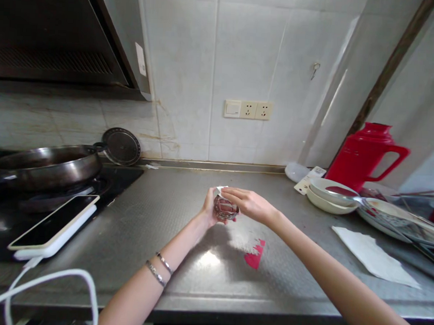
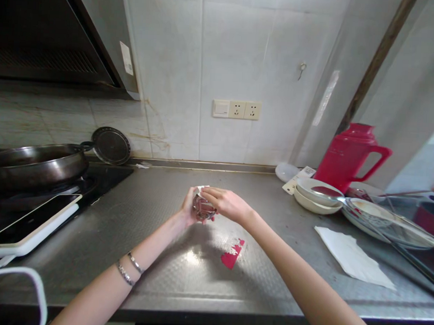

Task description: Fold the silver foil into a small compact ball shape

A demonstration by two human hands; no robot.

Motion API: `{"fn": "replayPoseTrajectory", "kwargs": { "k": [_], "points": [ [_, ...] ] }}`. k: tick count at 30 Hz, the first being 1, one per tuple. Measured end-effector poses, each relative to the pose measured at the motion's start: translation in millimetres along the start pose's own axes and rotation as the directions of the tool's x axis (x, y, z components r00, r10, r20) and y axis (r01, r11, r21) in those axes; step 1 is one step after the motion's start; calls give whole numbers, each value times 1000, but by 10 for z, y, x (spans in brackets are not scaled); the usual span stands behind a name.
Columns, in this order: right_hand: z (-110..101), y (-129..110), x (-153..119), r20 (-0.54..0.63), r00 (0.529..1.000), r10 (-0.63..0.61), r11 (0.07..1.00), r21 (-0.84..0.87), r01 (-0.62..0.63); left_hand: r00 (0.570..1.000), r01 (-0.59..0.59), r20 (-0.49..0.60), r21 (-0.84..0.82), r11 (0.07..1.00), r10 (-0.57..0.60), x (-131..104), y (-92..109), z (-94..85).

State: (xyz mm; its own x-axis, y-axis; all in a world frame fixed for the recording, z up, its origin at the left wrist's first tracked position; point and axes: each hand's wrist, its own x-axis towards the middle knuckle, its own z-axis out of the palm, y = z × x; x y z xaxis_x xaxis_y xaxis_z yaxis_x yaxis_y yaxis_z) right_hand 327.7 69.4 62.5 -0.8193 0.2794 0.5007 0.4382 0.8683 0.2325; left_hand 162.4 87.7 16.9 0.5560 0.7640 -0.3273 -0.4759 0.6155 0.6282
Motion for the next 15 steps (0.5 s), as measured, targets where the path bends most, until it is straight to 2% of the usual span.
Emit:
{"fn": "replayPoseTrajectory", "kwargs": {
  "k": [3, 4, 9, 15],
  "points": [
    [9, 36, -58, 12, 999, 43, 999, 22, -43, 1000, -29, 14, 199, 980, 27, 3, 15, -13],
    [15, 38, -73, 9, 999, 49, 999, 23, -49, 999, -33, 17, 219, 975, 30, 5, 14, -16],
    [57, 11, -141, -38, 996, 85, 996, 30, -84, 998, -30, 64, 199, 979, 17, 11, 14, -33],
    [84, -51, -226, -90, 989, 121, 991, 72, -115, 996, -90, 40, 120, 989, 85, -15, 44, -56]
  ]
}}
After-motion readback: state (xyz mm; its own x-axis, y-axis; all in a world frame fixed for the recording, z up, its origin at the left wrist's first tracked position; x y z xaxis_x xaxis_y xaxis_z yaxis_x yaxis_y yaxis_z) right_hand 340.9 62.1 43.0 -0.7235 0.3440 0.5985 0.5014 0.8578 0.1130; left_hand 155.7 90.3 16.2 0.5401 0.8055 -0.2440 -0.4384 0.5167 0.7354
